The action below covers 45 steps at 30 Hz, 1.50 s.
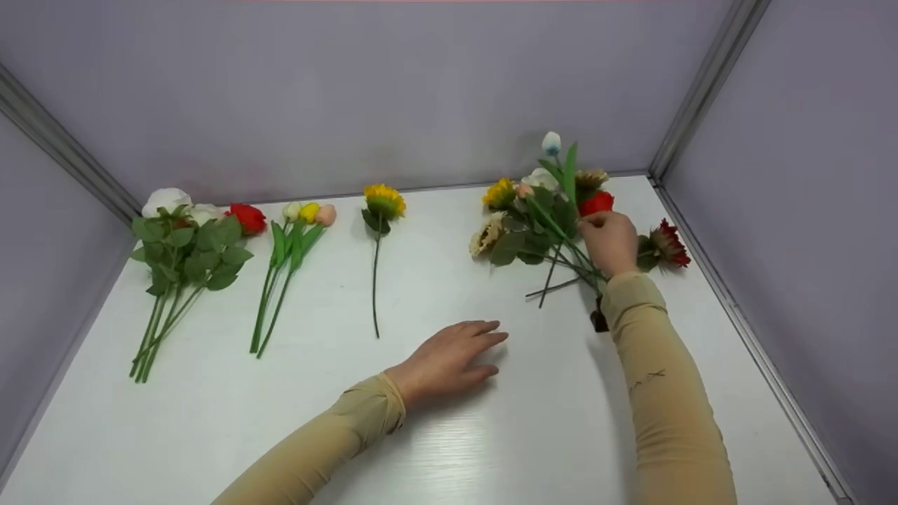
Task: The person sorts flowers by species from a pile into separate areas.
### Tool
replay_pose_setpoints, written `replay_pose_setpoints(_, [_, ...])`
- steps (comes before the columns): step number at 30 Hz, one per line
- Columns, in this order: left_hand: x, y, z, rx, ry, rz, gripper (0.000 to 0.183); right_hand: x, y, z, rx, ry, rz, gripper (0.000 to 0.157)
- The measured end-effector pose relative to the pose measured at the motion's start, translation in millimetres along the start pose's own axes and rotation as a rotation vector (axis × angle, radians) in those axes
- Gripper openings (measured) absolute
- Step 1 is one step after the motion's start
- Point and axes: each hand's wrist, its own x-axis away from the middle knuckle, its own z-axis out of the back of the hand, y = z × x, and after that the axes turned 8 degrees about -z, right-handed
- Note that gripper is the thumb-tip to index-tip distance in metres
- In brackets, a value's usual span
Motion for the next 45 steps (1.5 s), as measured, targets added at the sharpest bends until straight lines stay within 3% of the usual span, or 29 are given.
replay_pose_setpoints(4, [6.8, -9.6, 5.8, 0.210, 0.083, 0.119, 0.045, 7.2, -18.1, -20.6, -0.159, -0.101, -0.011, 0.045])
replay_pose_setpoints(12, [23.0, -27.5, 18.2, 0.768, 0.309, 0.378, 0.038, 37.7, -65.0, -70.6, -0.516, -0.312, -0.067, 0.050])
replay_pose_setpoints(17, [34.9, -41.5, 28.1, 1.061, 0.447, 0.443, 0.041, 62.0, -94.7, -104.1, -0.683, -0.393, -0.016, 0.041])
replay_pose_setpoints(21, [50.2, -48.8, 33.7, 1.212, 0.515, 0.459, 0.041, 78.7, -112.2, -124.5, -0.755, -0.435, 0.038, 0.034])
replay_pose_setpoints(30, [83.7, -54.2, 29.8, 1.246, 0.532, 0.468, 0.030, 102.6, -127.8, -148.7, -0.803, -0.502, 0.069, 0.034])
replay_pose_setpoints(37, [88.7, -57.7, 27.3, 1.276, 0.600, 0.516, 0.032, 109.0, -133.8, -165.2, -0.804, -0.513, 0.051, 0.026])
replay_pose_setpoints(45, [94.4, -59.3, 30.7, 1.187, 0.624, 0.559, 0.028, 112.3, -138.0, -177.2, -0.818, -0.538, 0.050, 0.027])
